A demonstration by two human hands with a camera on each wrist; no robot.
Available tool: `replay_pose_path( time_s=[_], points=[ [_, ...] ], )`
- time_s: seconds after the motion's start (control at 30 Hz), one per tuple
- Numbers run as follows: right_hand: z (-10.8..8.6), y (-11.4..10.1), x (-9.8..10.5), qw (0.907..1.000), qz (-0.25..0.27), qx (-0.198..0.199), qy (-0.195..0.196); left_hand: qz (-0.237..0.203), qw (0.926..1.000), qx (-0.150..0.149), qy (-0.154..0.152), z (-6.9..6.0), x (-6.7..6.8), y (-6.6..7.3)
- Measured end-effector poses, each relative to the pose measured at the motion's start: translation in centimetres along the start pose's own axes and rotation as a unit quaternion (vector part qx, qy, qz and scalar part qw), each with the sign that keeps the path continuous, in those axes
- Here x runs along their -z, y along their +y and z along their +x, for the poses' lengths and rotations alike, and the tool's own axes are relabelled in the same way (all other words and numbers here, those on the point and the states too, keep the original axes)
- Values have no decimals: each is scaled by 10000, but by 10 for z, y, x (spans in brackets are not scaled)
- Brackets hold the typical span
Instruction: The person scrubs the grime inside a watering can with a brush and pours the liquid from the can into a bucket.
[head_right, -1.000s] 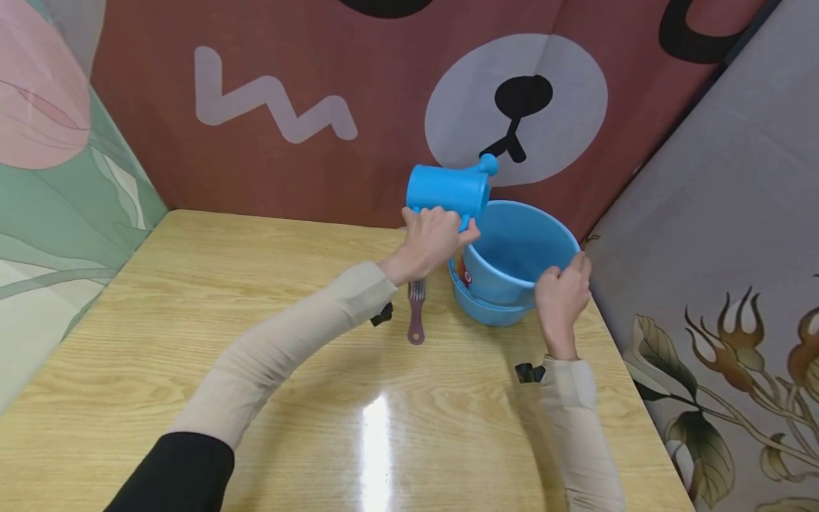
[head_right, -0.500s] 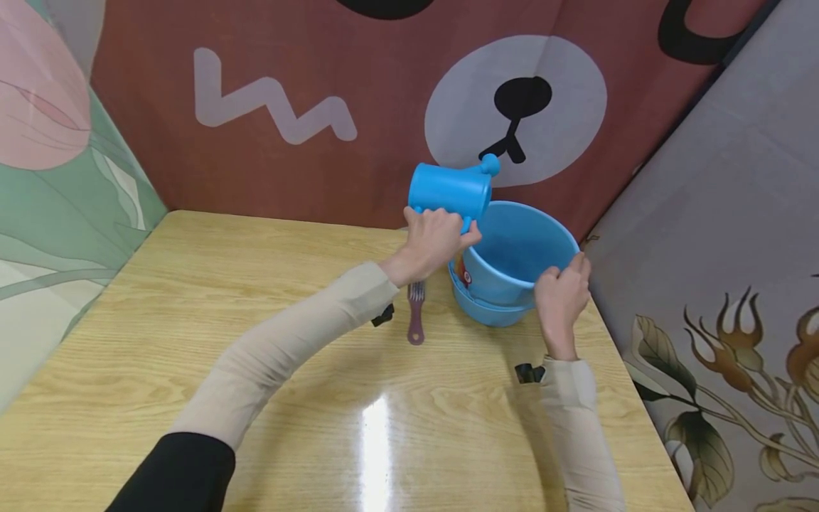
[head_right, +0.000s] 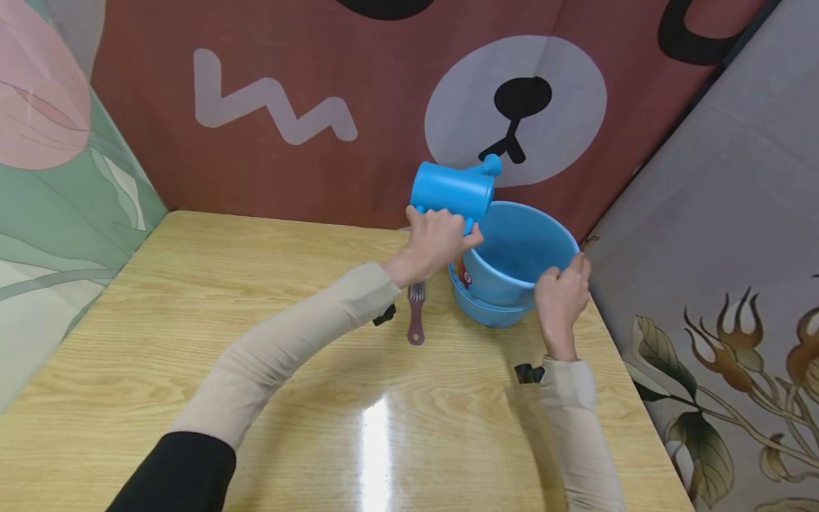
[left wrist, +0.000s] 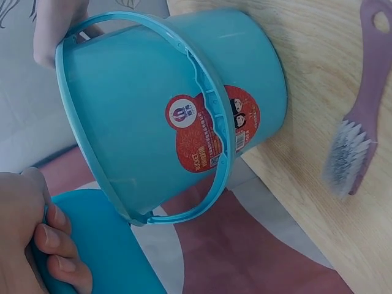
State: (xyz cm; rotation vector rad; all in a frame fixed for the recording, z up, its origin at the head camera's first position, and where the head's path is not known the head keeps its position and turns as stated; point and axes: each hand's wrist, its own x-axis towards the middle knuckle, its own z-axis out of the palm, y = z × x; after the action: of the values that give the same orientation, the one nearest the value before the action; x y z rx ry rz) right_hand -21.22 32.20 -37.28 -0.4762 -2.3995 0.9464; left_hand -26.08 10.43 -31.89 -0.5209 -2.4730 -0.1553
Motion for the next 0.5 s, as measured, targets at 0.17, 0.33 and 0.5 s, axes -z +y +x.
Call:
replay_pose_path(
  time_s=[0.17, 0.33, 0.5],
  points=[
    [0, 0, 0, 10000, 7, 34, 49, 44, 10000, 10, -84, 1, -1, 2],
    [0, 0, 0, 10000, -7, 35, 45, 9, 9998, -12, -202, 1, 0, 3],
    [0, 0, 0, 10000, 3, 37, 15, 110, 9998, -23, -167, 0, 2, 3]
  ],
)
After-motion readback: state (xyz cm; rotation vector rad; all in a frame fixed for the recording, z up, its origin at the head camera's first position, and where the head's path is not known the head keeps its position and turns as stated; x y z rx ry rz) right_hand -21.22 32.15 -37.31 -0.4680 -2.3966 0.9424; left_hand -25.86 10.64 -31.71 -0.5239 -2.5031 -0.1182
